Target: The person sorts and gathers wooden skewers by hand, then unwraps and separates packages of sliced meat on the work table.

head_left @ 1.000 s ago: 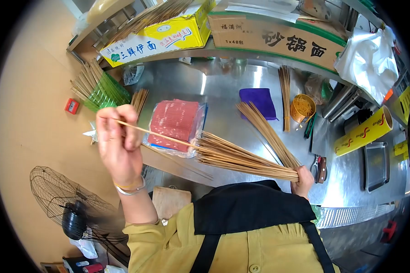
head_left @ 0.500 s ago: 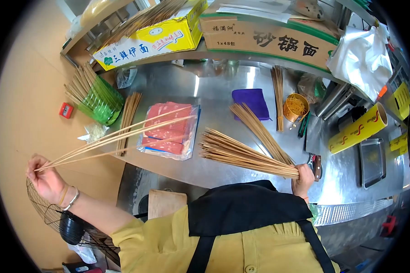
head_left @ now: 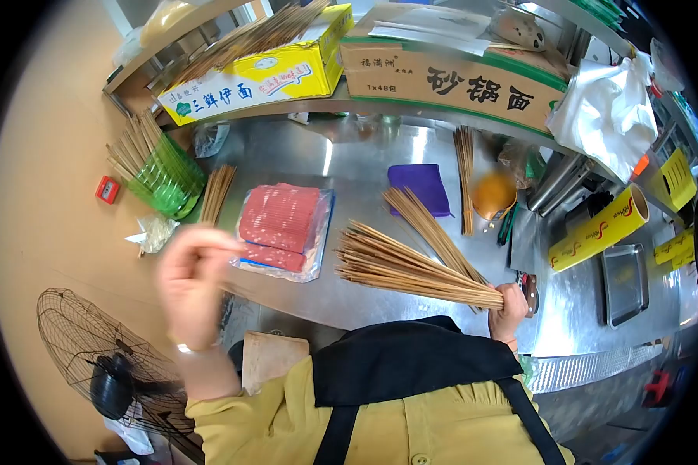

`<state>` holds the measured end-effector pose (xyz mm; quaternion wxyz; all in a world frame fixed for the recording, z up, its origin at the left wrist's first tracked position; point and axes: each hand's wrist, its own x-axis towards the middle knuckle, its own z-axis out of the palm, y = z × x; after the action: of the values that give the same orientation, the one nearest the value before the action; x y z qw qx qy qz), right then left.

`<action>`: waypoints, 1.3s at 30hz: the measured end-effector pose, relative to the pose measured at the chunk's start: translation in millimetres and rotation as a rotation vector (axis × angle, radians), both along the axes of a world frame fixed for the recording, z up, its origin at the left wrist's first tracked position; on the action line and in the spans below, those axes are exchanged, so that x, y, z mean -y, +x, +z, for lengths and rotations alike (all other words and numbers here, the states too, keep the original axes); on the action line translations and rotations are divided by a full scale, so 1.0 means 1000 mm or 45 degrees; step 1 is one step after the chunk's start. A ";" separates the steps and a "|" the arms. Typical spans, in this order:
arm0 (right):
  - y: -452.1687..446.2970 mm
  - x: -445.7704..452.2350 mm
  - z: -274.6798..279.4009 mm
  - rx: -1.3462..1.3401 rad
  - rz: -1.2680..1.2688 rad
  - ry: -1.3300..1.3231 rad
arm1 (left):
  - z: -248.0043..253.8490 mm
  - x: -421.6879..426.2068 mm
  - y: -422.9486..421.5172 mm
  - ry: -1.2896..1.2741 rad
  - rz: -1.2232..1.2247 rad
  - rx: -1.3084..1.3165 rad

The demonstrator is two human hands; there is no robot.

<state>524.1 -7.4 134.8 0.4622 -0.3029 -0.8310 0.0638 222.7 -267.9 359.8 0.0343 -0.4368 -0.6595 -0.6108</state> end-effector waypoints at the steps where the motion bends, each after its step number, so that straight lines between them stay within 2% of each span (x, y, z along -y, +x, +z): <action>1: 0.000 0.000 0.002 -0.016 0.001 0.004 | 0.009 -0.020 0.018 -0.162 -0.114 -0.084; 3: 0.000 0.001 0.005 -0.031 0.004 0.010 | 0.005 -0.035 0.026 -0.284 -0.183 -0.123; 7: 0.002 0.004 0.007 -0.067 0.015 0.016 | 0.008 -0.045 0.034 -0.320 -0.284 -0.180; 20: 0.002 0.004 0.005 -0.015 0.003 0.008 | 0.010 -0.046 0.031 -0.612 -0.271 -0.214; 33: 0.006 0.002 -0.002 0.022 -0.003 -0.005 | 0.000 -0.055 0.025 -0.601 -0.332 -0.127; 39: 0.002 0.002 -0.002 0.018 0.002 -0.014 | -0.010 -0.056 0.023 -0.467 -0.302 0.034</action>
<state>526.5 -9.7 132.5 0.4547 -0.3053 -0.8340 0.0668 245.8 -211.7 349.9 -0.1266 -0.5020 -0.7040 -0.4862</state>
